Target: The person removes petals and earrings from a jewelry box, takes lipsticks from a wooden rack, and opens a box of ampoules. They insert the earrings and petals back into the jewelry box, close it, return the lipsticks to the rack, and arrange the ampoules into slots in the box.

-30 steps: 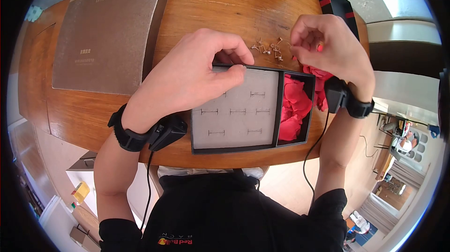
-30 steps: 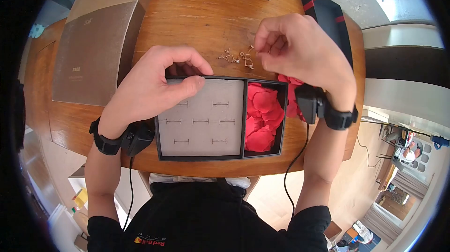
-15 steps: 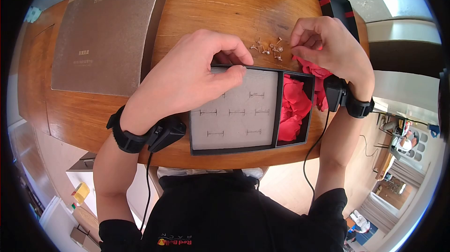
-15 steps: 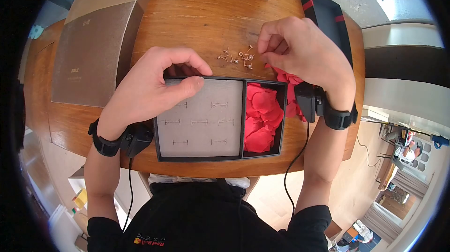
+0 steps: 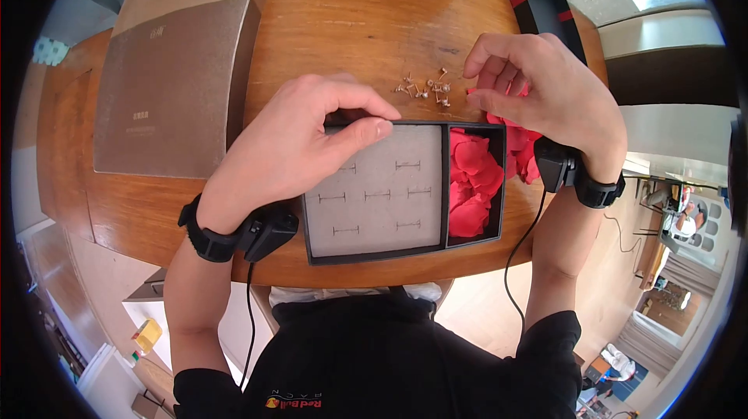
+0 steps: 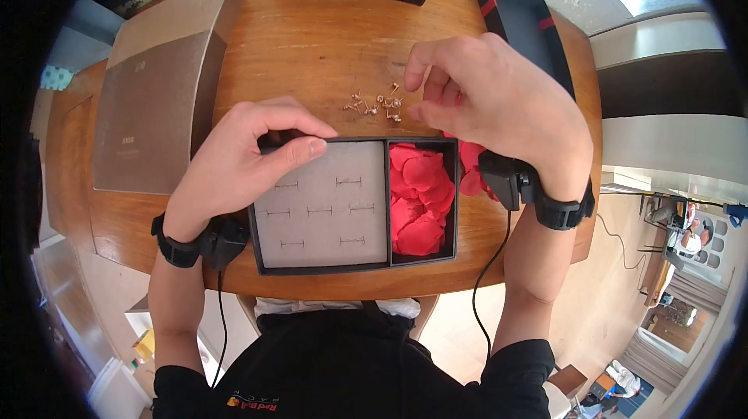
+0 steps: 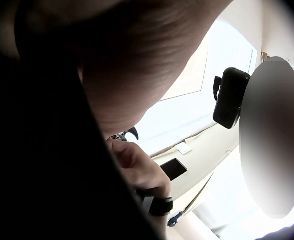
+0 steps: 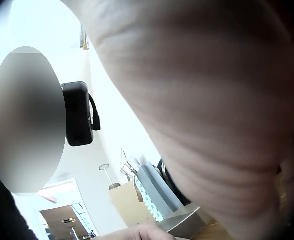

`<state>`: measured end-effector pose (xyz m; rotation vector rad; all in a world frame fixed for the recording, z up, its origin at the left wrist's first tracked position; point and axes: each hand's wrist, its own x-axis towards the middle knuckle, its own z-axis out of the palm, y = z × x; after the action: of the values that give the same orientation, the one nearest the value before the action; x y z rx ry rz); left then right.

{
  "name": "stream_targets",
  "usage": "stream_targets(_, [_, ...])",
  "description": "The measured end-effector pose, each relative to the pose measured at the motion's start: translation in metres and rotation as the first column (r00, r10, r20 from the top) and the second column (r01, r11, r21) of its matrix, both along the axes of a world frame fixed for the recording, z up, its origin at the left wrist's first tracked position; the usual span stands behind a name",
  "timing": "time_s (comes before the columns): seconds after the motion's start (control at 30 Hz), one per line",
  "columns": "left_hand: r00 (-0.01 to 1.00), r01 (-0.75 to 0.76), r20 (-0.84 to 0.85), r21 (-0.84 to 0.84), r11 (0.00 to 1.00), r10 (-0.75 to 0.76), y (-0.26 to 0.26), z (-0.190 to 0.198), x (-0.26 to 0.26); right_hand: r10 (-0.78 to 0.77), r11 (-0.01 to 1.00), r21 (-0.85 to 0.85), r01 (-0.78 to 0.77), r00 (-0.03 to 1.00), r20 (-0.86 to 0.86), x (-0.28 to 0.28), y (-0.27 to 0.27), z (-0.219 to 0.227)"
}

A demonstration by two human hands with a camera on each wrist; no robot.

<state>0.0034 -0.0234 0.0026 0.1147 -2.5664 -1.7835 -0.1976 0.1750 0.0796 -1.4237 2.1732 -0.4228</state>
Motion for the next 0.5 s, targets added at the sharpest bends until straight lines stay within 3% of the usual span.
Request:
stream_targets(0.17, [1.0, 0.028, 0.002, -0.011, 1.0, -0.028, -0.001, 0.004, 0.002, -0.009, 0.998, -0.066, 0.007, 0.999, -0.034, -0.003, 0.002, 0.001])
stream_targets(0.27, [0.996, 0.084, -0.032, -0.009, 0.996, -0.084, 0.001, 0.001, 0.003, -0.045, 0.982, -0.19, 0.024, 0.993, -0.107, -0.006, 0.001, 0.009])
stream_targets(0.3, [0.992, 0.123, -0.022, -0.012, 0.992, -0.123, 0.002, 0.002, 0.003, -0.128, 0.951, -0.298, 0.083, 0.983, -0.133, -0.009, 0.0, 0.011])
stream_targets(0.37, [0.985, 0.174, 0.0, -0.014, 0.985, -0.175, 0.003, 0.001, 0.003, -0.261, 0.85, -0.5, 0.165, 0.957, -0.128, -0.028, -0.005, 0.009])
stream_targets(0.4, [0.985, 0.17, -0.003, -0.027, 0.985, -0.17, 0.003, 0.002, 0.003, -0.258, 0.845, -0.511, 0.158, 0.957, -0.13, -0.04, -0.013, 0.001])
stream_targets(0.47, [0.984, 0.175, 0.011, -0.015, 0.984, -0.175, 0.004, 0.005, 0.002, -0.428, 0.525, -0.815, 0.245, 0.904, -0.004, -0.059, -0.035, -0.01])
stream_targets(0.5, [0.984, 0.177, 0.008, -0.025, 0.984, -0.177, 0.005, 0.009, 0.002, -0.43, 0.517, -0.821, 0.243, 0.903, -0.004, -0.067, -0.046, -0.008])
